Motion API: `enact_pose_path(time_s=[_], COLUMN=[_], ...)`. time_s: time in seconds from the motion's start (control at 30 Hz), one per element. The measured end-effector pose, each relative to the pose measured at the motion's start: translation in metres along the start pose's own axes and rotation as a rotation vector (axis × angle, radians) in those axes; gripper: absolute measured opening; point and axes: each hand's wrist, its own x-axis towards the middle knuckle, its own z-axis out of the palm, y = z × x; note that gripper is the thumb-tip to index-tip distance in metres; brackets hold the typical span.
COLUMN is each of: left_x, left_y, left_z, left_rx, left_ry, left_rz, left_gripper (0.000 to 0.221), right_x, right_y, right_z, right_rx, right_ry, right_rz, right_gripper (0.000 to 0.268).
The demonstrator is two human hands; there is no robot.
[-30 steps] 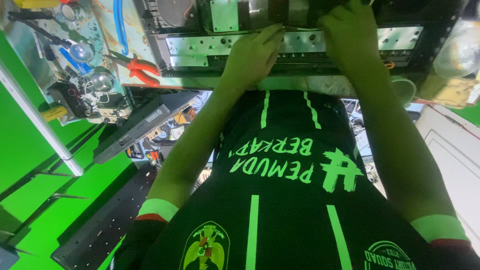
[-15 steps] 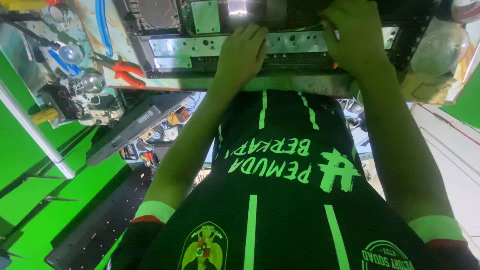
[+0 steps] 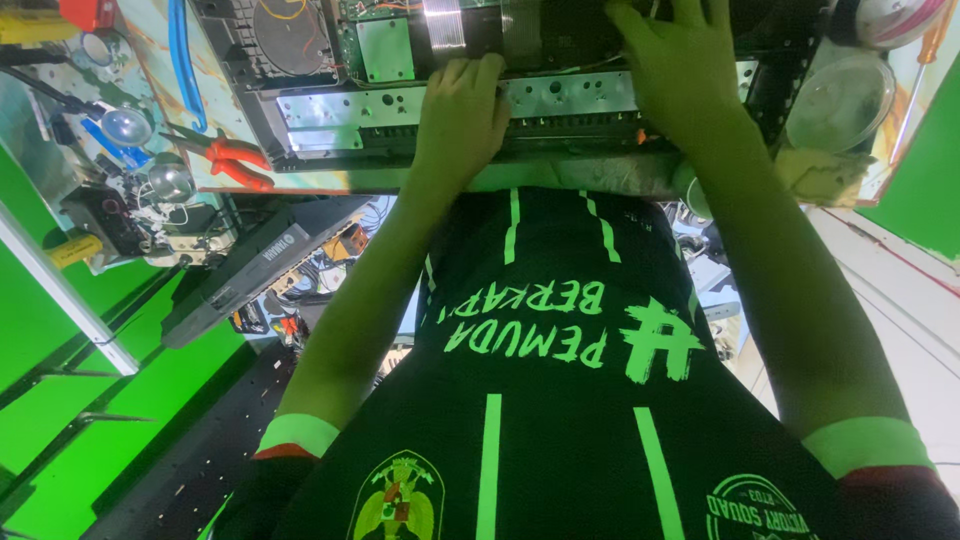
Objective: The person repairs an electronic keyboard by using a screwdriver to remove components and then using a brush to clean the internal parts.
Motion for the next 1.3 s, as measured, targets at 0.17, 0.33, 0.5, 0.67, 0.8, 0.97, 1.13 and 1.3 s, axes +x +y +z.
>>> enact_pose_path(time_s=[0.17, 0.33, 0.5, 0.67, 0.8, 0.97, 1.13, 1.3], left_x=[0.004, 0.002, -0.001, -0.027, -0.05, -0.076, -0.11, -0.129], left_y=[0.003, 0.008, 0.007, -0.001, -0.003, -0.014, -0.033, -0.047], left_z=[-0.006, -0.005, -0.013, -0.036, -0.07, -0.122, -0.159, -0.17], left_rx=[0.011, -0.013, -0.054, -0.188, -0.404, -0.372, -0.379, -0.481], left_ry=[-0.067, 0.011, 0.028, 0.169, 0.261, 0.333, 0.377, 0.629], left_rz=[-0.056, 0.001, -0.05, 0.046, -0.054, -0.071, -0.079, -0.101], left_gripper=[0.028, 0.033, 0.027, 0.024, 0.026, 0.018, 0.013, 0.014], right_x=[0.007, 0.0, 0.004, 0.005, 0.015, 0.043, 0.079, 0.109], right_y=[-0.011, -0.029, -0.051, -0.085, -0.116, -0.16, -0.208, -0.248], right_z=[0.011, 0.013, -0.001, -0.014, -0.022, -0.024, -0.035, -0.051], right_rx=[0.039, 0.239, 0.406, 0.404, 0.268, 0.49, 0.473, 0.664], right_ry=[-0.1, -0.218, -0.177, -0.092, 0.076, -0.05, 0.021, 0.021], right_rz=[0.162, 0.364, 0.416, 0.468, 0.3, 0.513, 0.486, 0.514], right_gripper=[0.046, 0.071, 0.074, 0.071, 0.054, 0.026, 0.019, 0.015])
